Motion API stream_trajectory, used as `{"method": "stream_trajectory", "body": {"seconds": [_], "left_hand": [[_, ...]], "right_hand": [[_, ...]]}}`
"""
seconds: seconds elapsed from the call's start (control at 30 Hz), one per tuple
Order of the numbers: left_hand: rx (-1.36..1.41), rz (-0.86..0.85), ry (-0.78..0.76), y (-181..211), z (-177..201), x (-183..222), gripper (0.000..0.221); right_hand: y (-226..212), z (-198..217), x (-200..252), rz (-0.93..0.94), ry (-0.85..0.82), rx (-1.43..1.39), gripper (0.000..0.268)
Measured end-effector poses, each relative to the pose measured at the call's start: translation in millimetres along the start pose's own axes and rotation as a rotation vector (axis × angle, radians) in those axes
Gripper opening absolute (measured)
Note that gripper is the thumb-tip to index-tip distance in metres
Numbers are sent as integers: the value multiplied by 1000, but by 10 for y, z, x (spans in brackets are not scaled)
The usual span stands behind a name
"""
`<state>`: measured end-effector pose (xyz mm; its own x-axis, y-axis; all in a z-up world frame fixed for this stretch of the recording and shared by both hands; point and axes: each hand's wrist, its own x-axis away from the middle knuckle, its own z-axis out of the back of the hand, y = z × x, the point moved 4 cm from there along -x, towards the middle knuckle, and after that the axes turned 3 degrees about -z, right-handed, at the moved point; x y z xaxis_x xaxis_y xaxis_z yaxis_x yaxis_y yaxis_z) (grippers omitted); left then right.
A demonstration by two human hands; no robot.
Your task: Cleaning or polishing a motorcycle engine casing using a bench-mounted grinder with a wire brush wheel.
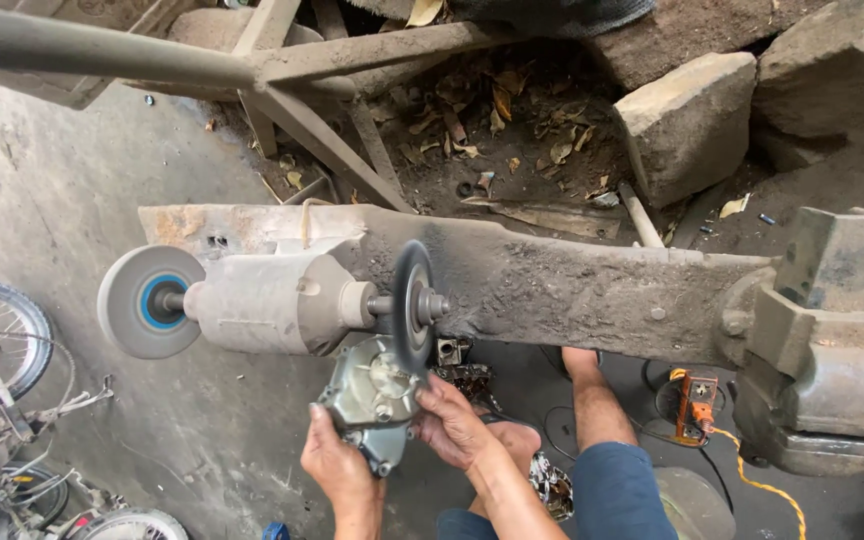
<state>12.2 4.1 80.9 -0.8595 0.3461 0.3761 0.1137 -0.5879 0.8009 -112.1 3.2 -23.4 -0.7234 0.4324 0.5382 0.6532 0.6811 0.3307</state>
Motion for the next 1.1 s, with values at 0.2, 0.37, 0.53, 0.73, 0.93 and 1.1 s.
{"method": "stream_trajectory", "body": {"seconds": [0.2,0.37,0.53,0.73,0.93,1.1], "left_hand": [[-325,-61,-69,185,-166,85,43],[-429,-82,-129,106,-131,171,44],[-456,-92,-149,91,-118,231,42],[-228,-58,1,332,-360,244,46],[-258,-102,130,237,-438,207,46],[-277,-67,129,397,-520,222,46]], "right_hand": [[209,323,92,1,-33,-191,51],[414,631,220,19,58,-253,42],[456,631,253,12,63,-320,49],[202,206,51,47,-110,-213,61],[318,624,-168,97,109,-242,18],[217,330,-112,6,83,-238,35]]}}
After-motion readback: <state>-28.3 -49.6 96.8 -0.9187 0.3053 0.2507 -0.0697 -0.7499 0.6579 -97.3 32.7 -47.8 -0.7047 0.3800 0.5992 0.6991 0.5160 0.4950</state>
